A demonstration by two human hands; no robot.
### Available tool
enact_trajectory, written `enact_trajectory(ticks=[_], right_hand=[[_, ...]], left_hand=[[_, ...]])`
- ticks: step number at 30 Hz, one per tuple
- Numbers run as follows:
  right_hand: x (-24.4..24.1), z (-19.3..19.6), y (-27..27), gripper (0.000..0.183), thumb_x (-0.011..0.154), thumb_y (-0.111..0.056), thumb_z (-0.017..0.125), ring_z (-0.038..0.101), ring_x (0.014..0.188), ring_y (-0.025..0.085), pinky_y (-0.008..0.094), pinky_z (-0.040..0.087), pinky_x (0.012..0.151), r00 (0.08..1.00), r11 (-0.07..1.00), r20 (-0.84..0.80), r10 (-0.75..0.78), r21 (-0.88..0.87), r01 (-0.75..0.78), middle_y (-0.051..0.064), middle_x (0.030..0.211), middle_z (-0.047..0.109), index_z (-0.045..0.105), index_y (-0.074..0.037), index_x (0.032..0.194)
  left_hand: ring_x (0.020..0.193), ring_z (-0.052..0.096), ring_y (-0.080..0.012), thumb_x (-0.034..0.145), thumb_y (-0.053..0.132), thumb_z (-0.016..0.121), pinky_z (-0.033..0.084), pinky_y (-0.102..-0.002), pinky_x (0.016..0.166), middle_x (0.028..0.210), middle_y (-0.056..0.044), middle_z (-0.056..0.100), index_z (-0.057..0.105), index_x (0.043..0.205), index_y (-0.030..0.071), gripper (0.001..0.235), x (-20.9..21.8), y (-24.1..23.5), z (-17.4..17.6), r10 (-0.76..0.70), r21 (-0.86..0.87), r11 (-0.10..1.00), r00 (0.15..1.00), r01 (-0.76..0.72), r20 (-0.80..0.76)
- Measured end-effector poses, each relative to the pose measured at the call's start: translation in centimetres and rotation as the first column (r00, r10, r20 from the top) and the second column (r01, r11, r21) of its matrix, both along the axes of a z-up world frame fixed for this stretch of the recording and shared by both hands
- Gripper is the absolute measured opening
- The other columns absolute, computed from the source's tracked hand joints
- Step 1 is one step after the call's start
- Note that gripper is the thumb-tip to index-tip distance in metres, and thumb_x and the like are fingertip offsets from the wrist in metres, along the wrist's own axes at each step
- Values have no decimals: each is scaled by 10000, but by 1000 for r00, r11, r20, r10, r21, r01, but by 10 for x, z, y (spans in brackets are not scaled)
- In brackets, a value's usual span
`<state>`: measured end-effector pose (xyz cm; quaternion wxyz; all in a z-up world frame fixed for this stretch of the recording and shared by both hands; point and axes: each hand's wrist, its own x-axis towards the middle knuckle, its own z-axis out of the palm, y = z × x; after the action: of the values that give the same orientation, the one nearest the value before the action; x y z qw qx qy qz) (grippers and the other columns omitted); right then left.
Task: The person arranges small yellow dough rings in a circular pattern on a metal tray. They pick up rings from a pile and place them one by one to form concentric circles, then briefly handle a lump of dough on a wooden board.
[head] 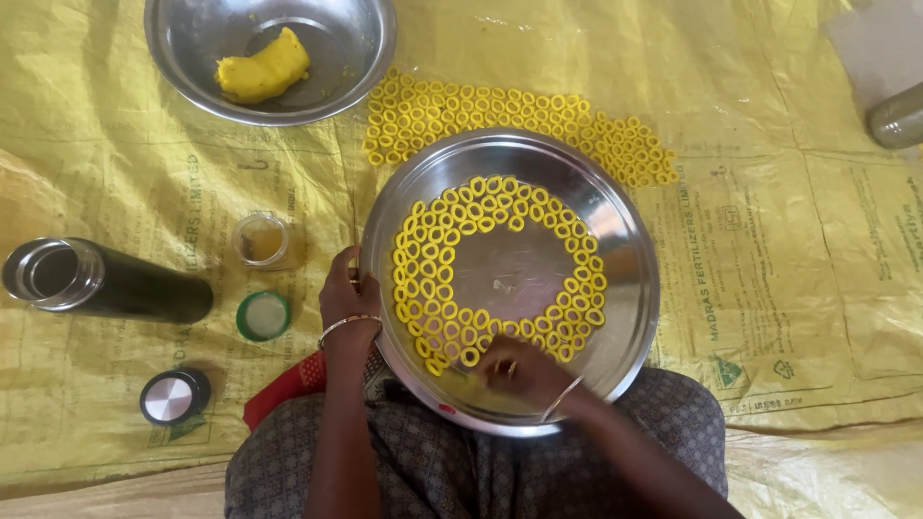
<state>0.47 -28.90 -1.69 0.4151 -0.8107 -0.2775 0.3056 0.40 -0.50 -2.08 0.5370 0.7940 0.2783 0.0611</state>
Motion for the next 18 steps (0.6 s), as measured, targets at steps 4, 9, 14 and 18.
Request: enact_trajectory(ticks=[4, 9, 14, 18], right_hand=[[56, 3, -37, 145, 869, -1, 689, 743, 882, 203, 348, 631, 778, 796, 877, -420, -435, 2, 480, 111, 1010, 704, 672, -34, 1009], [100, -13, -56, 117, 965, -76, 655, 780, 967, 263, 351, 620, 866, 639, 674, -571, -514, 192, 714, 123, 1015, 734, 644, 29, 1016], [133, -40, -38, 112, 955, -92, 698, 758, 885, 240, 330, 635, 832, 728, 670, -281, -625, 284, 685, 107, 938, 774, 665, -8, 1022], [146, -56, -17, 128, 886, -41, 733, 735, 854, 220, 350, 599, 778, 714, 773, 297, -635, 221, 595, 99, 969, 736, 688, -30, 1005]], left_hand=[[886, 724, -263, 951, 89, 602, 577, -405, 779, 1087, -191, 714, 534, 1409, 36, 466, 4, 0, -7, 26, 10, 1000, 999, -26, 35], [923, 729, -265, 944, 62, 583, 587, -403, 807, 1151, -192, 700, 507, 1436, 43, 498, 8, -1, -4, 27, 16, 999, 998, -28, 54], [885, 721, -295, 940, 61, 570, 566, -428, 802, 1066, -191, 731, 466, 1481, 50, 551, 0, -1, 15, -10, -15, 1000, 994, 9, -108], [855, 722, -283, 934, 108, 599, 566, -432, 761, 1038, -177, 732, 459, 1473, 52, 559, -2, 3, 26, -76, -77, 995, 985, 65, -157]])
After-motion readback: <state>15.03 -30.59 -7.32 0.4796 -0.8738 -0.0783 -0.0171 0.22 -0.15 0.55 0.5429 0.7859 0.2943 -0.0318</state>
